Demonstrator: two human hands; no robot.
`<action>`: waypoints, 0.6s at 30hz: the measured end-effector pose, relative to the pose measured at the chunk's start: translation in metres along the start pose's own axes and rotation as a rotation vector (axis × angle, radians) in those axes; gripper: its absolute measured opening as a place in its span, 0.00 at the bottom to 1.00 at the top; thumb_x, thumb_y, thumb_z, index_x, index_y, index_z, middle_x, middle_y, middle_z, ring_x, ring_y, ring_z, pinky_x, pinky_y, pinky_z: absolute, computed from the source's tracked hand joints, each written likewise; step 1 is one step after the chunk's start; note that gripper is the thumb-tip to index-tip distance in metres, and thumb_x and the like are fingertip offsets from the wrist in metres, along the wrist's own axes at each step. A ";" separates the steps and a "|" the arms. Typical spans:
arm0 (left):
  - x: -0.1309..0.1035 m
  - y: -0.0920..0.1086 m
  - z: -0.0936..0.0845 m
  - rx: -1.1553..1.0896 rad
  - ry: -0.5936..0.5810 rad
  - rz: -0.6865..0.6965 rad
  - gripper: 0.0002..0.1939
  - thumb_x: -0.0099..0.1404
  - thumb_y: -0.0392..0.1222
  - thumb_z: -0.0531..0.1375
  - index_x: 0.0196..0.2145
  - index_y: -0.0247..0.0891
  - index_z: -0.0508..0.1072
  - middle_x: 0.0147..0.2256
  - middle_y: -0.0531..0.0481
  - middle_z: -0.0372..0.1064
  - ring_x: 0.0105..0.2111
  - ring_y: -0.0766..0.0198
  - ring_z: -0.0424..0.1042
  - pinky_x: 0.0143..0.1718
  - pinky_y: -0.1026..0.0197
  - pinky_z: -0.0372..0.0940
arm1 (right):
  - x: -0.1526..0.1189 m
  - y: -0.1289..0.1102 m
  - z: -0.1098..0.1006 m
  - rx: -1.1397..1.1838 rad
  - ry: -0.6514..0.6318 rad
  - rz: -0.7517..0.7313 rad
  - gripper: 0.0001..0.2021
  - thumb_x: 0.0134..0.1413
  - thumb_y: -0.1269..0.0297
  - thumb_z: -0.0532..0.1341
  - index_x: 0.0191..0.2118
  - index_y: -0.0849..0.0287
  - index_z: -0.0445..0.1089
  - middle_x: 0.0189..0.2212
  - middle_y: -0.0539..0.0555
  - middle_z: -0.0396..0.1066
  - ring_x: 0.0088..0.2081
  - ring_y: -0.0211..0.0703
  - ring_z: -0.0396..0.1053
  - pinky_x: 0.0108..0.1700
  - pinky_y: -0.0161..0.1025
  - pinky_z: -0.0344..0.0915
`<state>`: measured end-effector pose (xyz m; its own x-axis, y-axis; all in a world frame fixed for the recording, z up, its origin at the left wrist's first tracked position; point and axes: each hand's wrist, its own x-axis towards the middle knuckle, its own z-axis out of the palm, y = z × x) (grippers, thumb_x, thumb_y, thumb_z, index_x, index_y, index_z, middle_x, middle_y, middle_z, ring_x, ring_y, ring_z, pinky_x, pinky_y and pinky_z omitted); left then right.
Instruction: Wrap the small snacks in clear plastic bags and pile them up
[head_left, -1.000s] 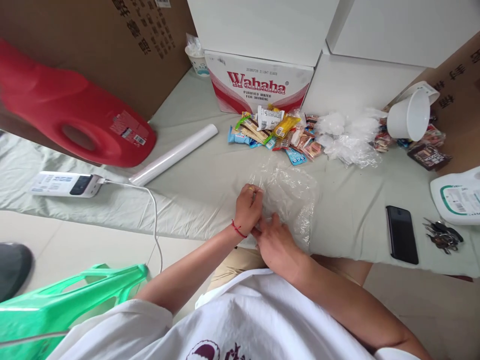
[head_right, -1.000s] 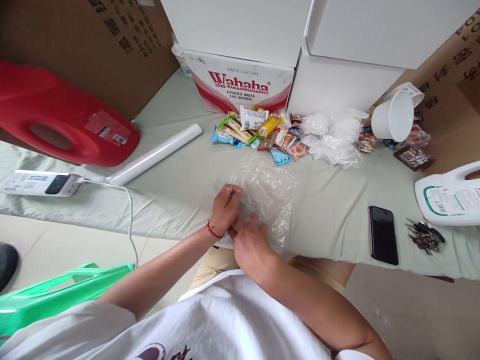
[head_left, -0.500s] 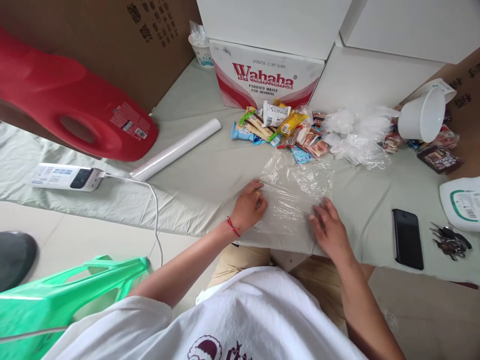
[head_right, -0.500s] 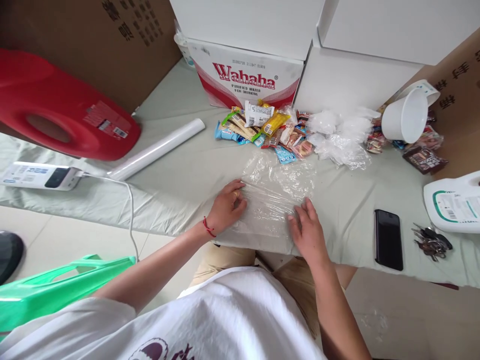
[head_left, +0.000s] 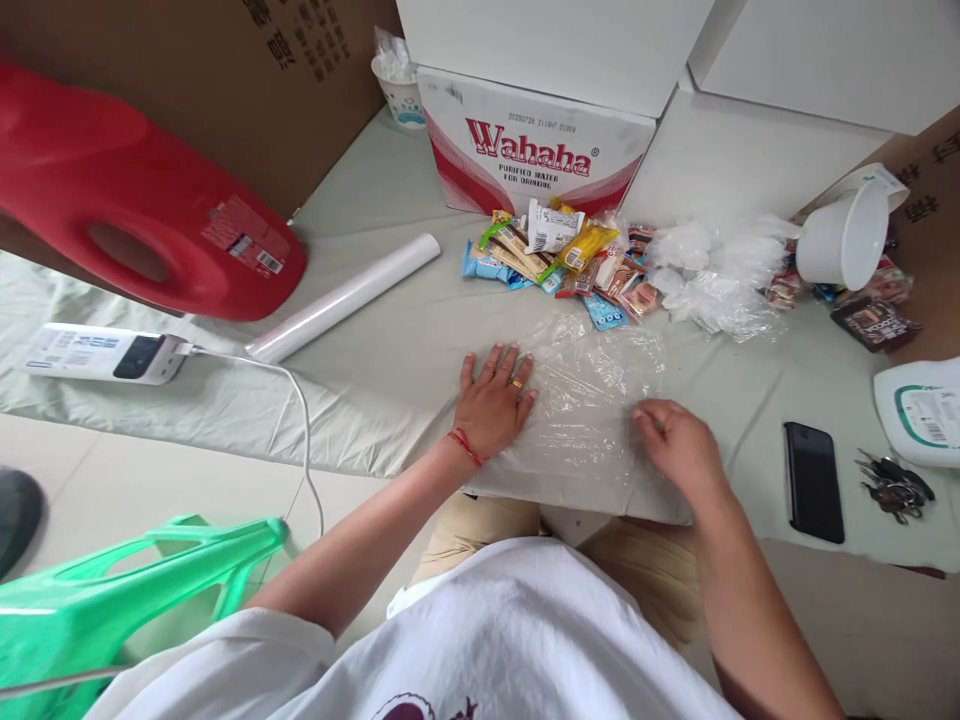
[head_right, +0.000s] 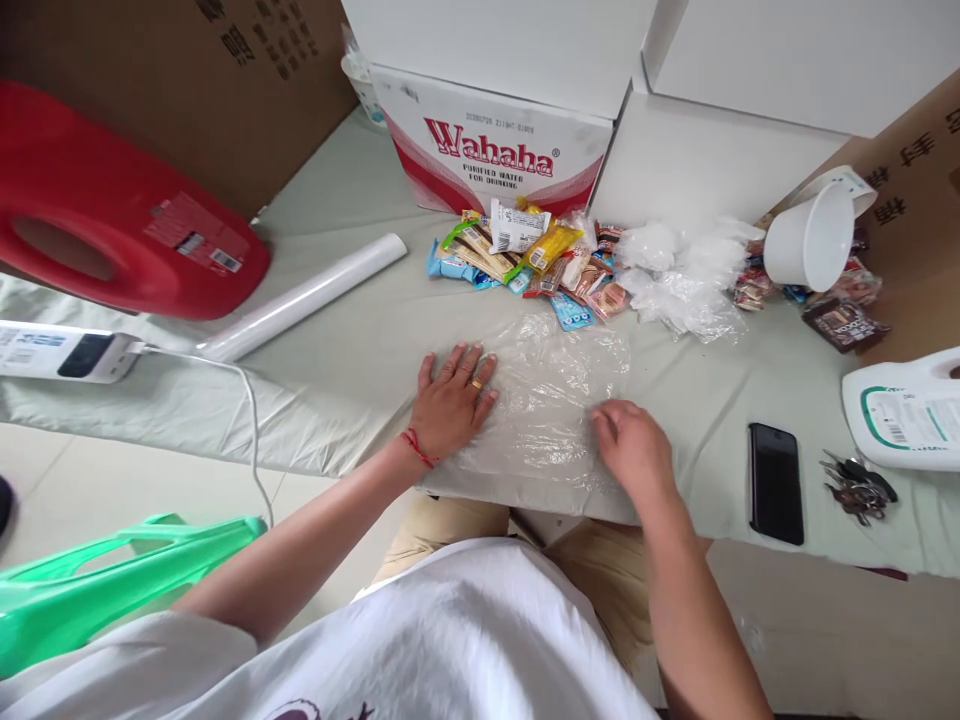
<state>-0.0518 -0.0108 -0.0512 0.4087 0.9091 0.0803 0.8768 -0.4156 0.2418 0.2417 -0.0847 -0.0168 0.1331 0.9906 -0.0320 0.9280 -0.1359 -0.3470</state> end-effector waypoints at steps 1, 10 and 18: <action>-0.002 0.000 0.001 0.005 -0.021 0.010 0.30 0.80 0.53 0.44 0.73 0.43 0.61 0.75 0.42 0.51 0.76 0.45 0.48 0.73 0.29 0.36 | 0.014 0.001 -0.007 -0.032 0.021 0.010 0.21 0.70 0.51 0.52 0.49 0.55 0.80 0.49 0.60 0.79 0.47 0.56 0.75 0.51 0.52 0.72; -0.007 0.004 0.000 0.011 -0.092 -0.058 0.38 0.76 0.66 0.45 0.75 0.47 0.56 0.77 0.43 0.43 0.77 0.35 0.39 0.69 0.17 0.30 | 0.183 -0.016 0.000 -0.215 0.095 -0.059 0.26 0.60 0.64 0.60 0.64 0.63 0.69 0.62 0.70 0.68 0.60 0.64 0.65 0.60 0.55 0.63; -0.006 0.003 0.002 -0.070 -0.044 -0.050 0.39 0.74 0.65 0.51 0.74 0.44 0.59 0.76 0.38 0.47 0.76 0.33 0.42 0.69 0.16 0.27 | 0.146 0.005 -0.033 -0.046 0.438 0.043 0.19 0.68 0.62 0.52 0.53 0.58 0.76 0.48 0.64 0.78 0.50 0.57 0.75 0.52 0.54 0.70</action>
<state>-0.0511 -0.0177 -0.0534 0.3770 0.9259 0.0248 0.8772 -0.3655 0.3113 0.2773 0.0584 0.0073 0.2976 0.8849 0.3583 0.9316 -0.1873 -0.3114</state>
